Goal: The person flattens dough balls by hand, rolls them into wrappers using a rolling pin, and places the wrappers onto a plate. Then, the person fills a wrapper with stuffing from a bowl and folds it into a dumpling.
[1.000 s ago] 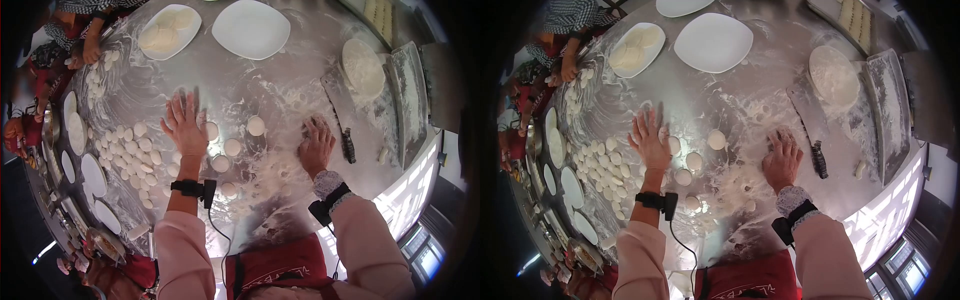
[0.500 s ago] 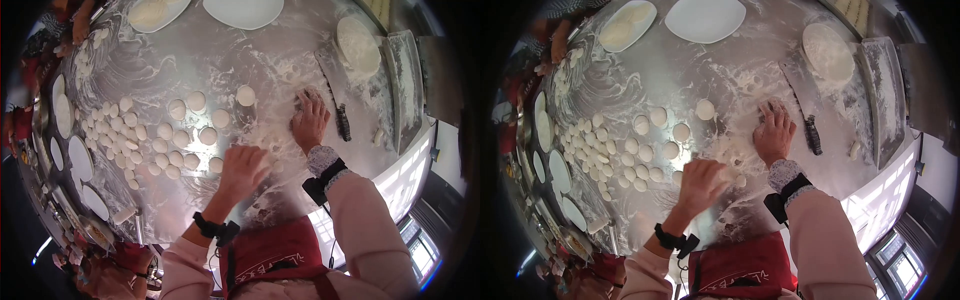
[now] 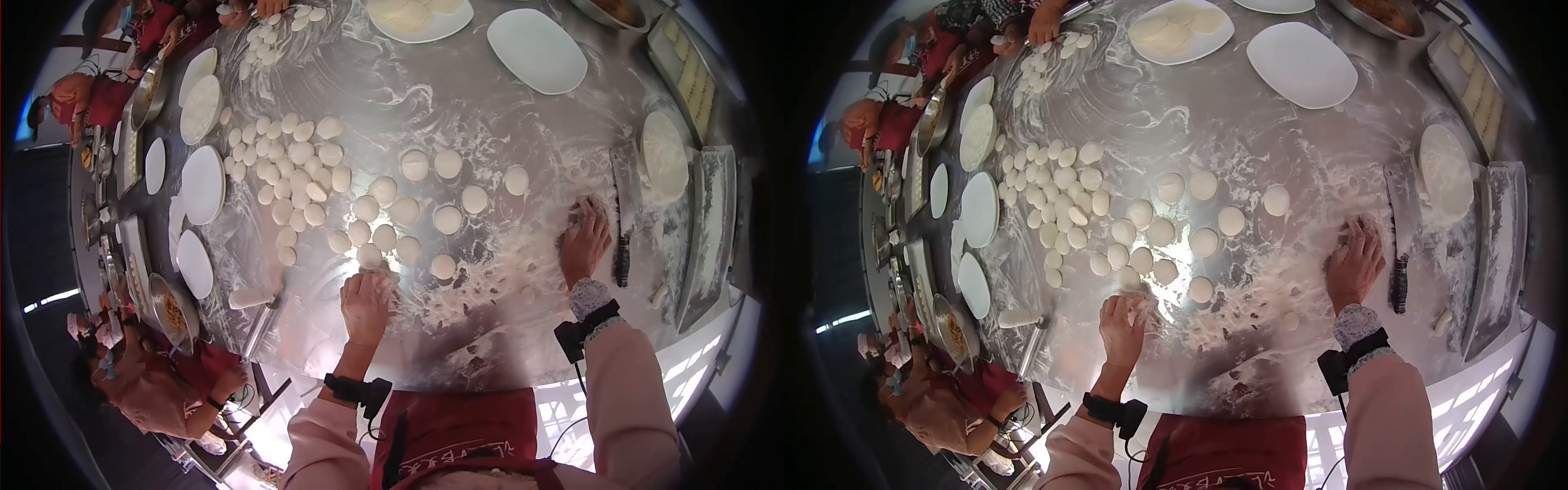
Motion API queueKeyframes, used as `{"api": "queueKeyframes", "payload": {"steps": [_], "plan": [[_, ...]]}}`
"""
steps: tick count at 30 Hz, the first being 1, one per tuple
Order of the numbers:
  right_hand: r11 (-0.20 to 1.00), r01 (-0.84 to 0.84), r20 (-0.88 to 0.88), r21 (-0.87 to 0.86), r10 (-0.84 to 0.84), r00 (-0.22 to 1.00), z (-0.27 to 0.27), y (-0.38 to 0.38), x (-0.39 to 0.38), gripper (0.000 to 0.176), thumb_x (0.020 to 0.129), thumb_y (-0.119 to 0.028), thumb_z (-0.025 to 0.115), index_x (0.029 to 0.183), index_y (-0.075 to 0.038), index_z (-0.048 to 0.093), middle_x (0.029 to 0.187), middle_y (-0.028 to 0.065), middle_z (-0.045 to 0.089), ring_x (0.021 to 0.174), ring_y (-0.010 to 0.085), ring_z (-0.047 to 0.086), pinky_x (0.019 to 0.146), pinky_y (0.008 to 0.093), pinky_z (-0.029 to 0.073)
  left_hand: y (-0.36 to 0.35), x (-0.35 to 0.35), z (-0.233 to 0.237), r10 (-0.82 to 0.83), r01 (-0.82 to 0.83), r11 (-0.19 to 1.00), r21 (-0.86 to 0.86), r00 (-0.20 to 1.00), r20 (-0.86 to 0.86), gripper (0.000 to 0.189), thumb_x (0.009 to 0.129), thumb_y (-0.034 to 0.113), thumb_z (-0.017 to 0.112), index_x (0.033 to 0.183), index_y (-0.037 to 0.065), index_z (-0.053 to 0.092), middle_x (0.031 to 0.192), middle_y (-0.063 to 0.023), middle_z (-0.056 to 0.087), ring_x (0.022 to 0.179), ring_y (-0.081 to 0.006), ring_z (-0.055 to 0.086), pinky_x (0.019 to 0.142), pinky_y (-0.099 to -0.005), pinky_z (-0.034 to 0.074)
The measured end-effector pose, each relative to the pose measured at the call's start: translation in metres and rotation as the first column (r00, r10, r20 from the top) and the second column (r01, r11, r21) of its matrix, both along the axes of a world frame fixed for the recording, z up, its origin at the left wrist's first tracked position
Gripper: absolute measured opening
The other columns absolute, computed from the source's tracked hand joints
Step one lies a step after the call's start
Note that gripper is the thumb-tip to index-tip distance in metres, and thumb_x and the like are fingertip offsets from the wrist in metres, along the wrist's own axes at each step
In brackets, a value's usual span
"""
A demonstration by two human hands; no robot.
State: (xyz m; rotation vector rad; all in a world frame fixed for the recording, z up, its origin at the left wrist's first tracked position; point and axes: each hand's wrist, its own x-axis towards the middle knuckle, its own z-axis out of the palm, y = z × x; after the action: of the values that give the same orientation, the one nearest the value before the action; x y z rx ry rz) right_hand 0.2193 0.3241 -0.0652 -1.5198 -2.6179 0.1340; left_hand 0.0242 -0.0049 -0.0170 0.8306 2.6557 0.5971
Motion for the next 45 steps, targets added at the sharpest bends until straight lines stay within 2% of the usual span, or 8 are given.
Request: {"api": "queueKeyframes", "payload": {"steps": [6,15,20,23,27,35,40,45], "plan": [[0.999,-0.033,0.001,0.028,0.033,0.999,0.001,-0.003,0.000,0.054,0.083,-0.014,0.052,0.135,-0.021,0.042,0.136,0.0112,0.042,0.131,0.0311,0.034,0.105,0.0468,0.025,0.018,-0.015,0.022,0.051,-0.038,0.998,0.057,0.968,-0.246,0.055,0.085,0.036,0.058,0.132,0.009,0.049,0.141,-0.0150,0.037,0.129,-0.0381,0.030,0.103,-0.0565,0.018],[1.000,0.027,-0.006,-0.002,-0.027,1.000,-0.001,-0.001,-0.001,0.054,0.080,-0.016,0.054,0.133,-0.020,0.045,0.138,0.0108,0.042,0.130,0.0321,0.034,0.105,0.0482,0.025,0.056,-0.024,-0.028,-0.257,0.198,0.954,-0.225,0.927,-0.274,0.057,0.088,0.038,0.053,0.142,0.022,0.040,0.151,-0.0151,0.026,0.141,-0.0365,0.016,0.109,-0.0611,0.002],[1.000,0.020,-0.011,-0.009,-0.020,1.000,0.004,-0.001,0.000,0.057,0.079,-0.018,0.056,0.134,-0.021,0.044,0.139,0.0124,0.041,0.131,0.0325,0.034,0.106,0.0472,0.023,0.086,0.019,-0.004,-0.272,0.292,0.956,0.030,0.918,-0.289,0.049,0.088,0.032,0.056,0.133,0.013,0.050,0.129,-0.0134,0.047,0.125,-0.0331,0.038,0.104,-0.0555,0.018],[0.997,0.016,-0.022,-0.071,-0.018,1.000,0.008,-0.001,0.000,0.058,0.078,-0.019,0.058,0.134,-0.021,0.044,0.140,0.0143,0.040,0.132,0.0329,0.032,0.106,0.0470,0.022,0.124,0.079,0.004,-0.499,0.466,0.808,0.361,0.867,-0.001,0.043,0.080,0.025,0.068,0.119,0.010,0.057,0.113,-0.0091,0.055,0.107,-0.0277,0.051,0.091,-0.0417,0.039],[0.998,0.018,0.000,-0.060,-0.018,1.000,0.007,0.000,0.001,0.060,0.078,-0.018,0.060,0.135,-0.021,0.043,0.141,0.0105,0.039,0.133,0.0308,0.032,0.106,0.0467,0.023,0.144,0.124,-0.018,-0.588,0.544,0.771,0.332,0.807,0.044,0.037,0.075,0.017,0.071,0.109,0.007,0.060,0.108,-0.0091,0.057,0.101,-0.0292,0.054,0.086,-0.0406,0.043],[0.998,0.022,-0.026,-0.058,-0.023,0.999,0.005,-0.001,0.000,0.060,0.080,-0.014,0.060,0.136,-0.023,0.042,0.143,0.0051,0.037,0.135,0.0268,0.029,0.108,0.0449,0.022,0.048,0.053,0.012,0.027,0.001,0.983,0.182,0.988,-0.149,0.024,0.081,0.013,0.065,0.104,0.007,0.062,0.104,-0.0102,0.059,0.098,-0.0299,0.055,0.084,-0.0419,0.043],[0.999,0.034,0.005,-0.026,-0.034,0.999,-0.004,-0.001,0.003,0.056,0.081,-0.015,0.059,0.135,-0.022,0.043,0.138,0.0088,0.041,0.133,0.0281,0.032,0.106,0.0444,0.024,-0.042,0.012,-0.005,0.191,-0.217,0.962,-0.168,0.969,-0.158,0.024,0.083,0.014,0.062,0.106,0.006,0.060,0.110,-0.0110,0.057,0.104,-0.0300,0.051,0.089,-0.0432,0.038],[0.999,-0.017,0.009,0.030,0.017,1.000,-0.008,0.000,0.004,0.054,0.083,-0.017,0.057,0.135,-0.022,0.043,0.137,0.0096,0.042,0.131,0.0299,0.033,0.105,0.0451,0.025,-0.028,-0.008,0.019,0.126,-0.158,0.983,-0.098,0.953,-0.274,0.046,0.092,0.036,0.053,0.126,0.006,0.051,0.134,-0.0144,0.044,0.124,-0.0369,0.037,0.102,-0.0506,0.023]]}}
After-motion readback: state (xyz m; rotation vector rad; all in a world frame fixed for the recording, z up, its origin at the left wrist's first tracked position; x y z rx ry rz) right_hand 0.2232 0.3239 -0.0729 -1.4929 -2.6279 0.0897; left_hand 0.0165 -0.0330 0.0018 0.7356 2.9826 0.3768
